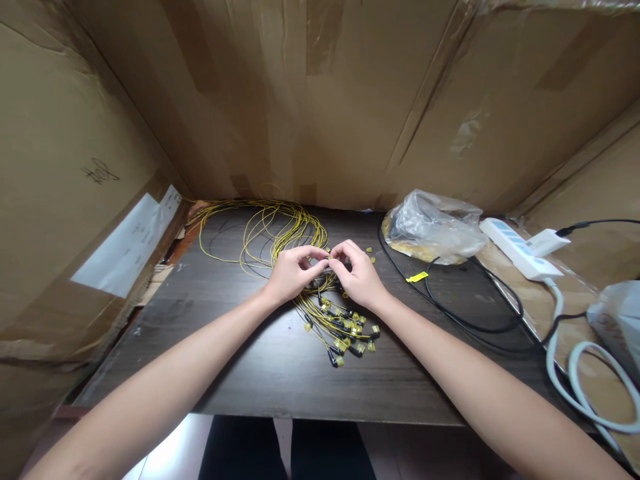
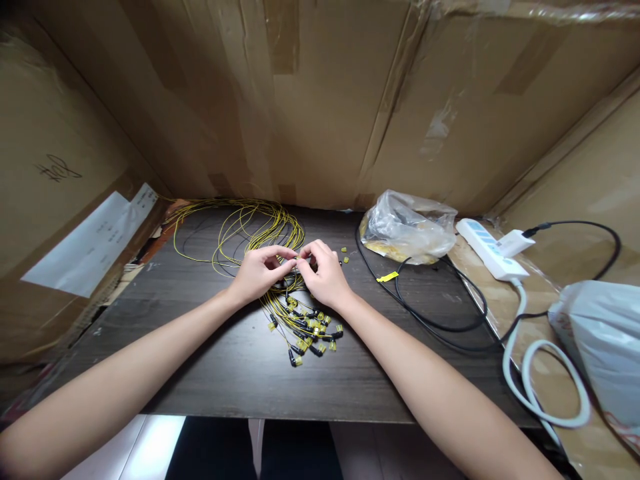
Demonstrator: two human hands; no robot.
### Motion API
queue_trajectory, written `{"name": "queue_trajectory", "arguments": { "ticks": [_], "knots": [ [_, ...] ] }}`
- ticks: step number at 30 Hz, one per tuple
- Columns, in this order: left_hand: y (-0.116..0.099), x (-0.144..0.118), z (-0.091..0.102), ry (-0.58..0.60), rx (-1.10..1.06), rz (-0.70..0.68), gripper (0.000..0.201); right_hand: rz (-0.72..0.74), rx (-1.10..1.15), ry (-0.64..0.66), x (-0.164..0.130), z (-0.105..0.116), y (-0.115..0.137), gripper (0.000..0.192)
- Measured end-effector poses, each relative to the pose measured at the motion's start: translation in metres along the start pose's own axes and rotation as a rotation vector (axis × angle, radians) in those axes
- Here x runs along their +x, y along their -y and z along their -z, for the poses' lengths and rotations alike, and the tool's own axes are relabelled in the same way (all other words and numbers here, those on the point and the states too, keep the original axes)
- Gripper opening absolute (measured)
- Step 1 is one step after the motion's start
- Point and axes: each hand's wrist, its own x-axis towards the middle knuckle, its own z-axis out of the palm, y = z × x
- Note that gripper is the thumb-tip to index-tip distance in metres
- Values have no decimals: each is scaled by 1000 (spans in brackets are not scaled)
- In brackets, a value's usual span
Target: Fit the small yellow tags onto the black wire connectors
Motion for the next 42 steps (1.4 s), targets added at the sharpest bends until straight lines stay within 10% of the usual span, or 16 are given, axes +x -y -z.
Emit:
{"name": "queue_trajectory", "arguments": {
  "ticks": [7,34,42],
  "knots": [
    [2,0,-1,3,31,-44,15,10,-134,75,2,0,-3,37],
    [3,0,-1,-1,-12,-25,16,17,-46,35,1,1,-3,12],
    [3,-1,-1,-11,32,-69,14,30,-83,80,2,-1,-3,35]
  ]
}}
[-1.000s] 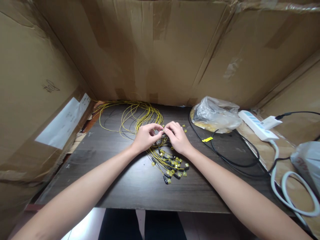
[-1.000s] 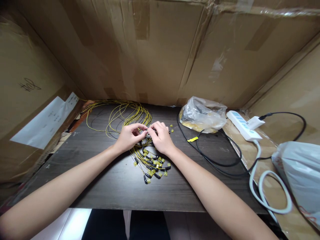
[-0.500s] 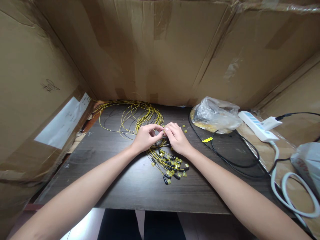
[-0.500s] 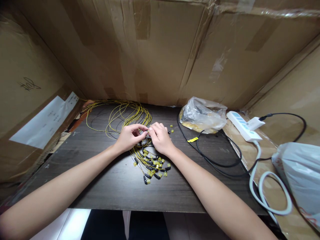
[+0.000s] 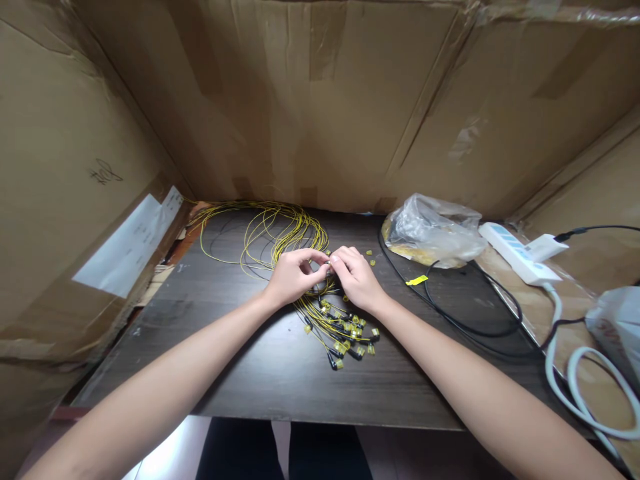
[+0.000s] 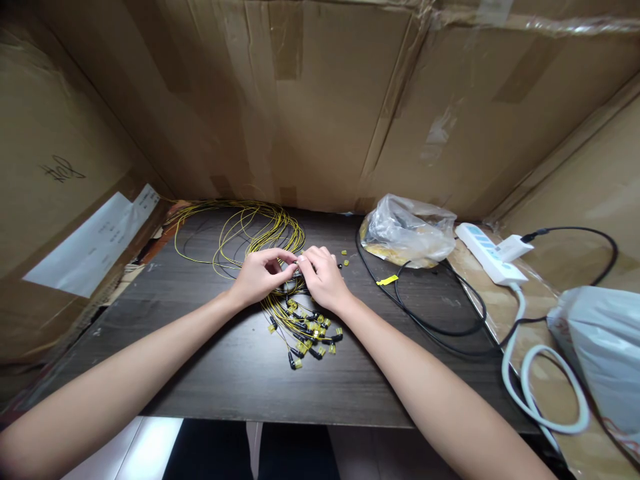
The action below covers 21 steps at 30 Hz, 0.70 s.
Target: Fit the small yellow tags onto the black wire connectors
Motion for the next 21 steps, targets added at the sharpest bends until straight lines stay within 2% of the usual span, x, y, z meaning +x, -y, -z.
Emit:
{"name": "queue_trajectory", "arguments": {
  "ticks": [7,12,14,19,21],
  "knots": [
    [0,-1,0,-11,-14,35,14,2,72,-55,-1,1,0,14],
    [1,0,0,-11,10,-17,13,8,-5,-7,0,0,-2,35],
    [0,0,0,-15,10,-16,12,-9,-20,5,0,0,-2,36],
    [1,0,0,-20,-10,37,14,-16,71,-59,-1,1,-1,14],
    [1,0,0,-18,-6,32,14,-10,74,-62,-1,1,-1,12]
  ]
}}
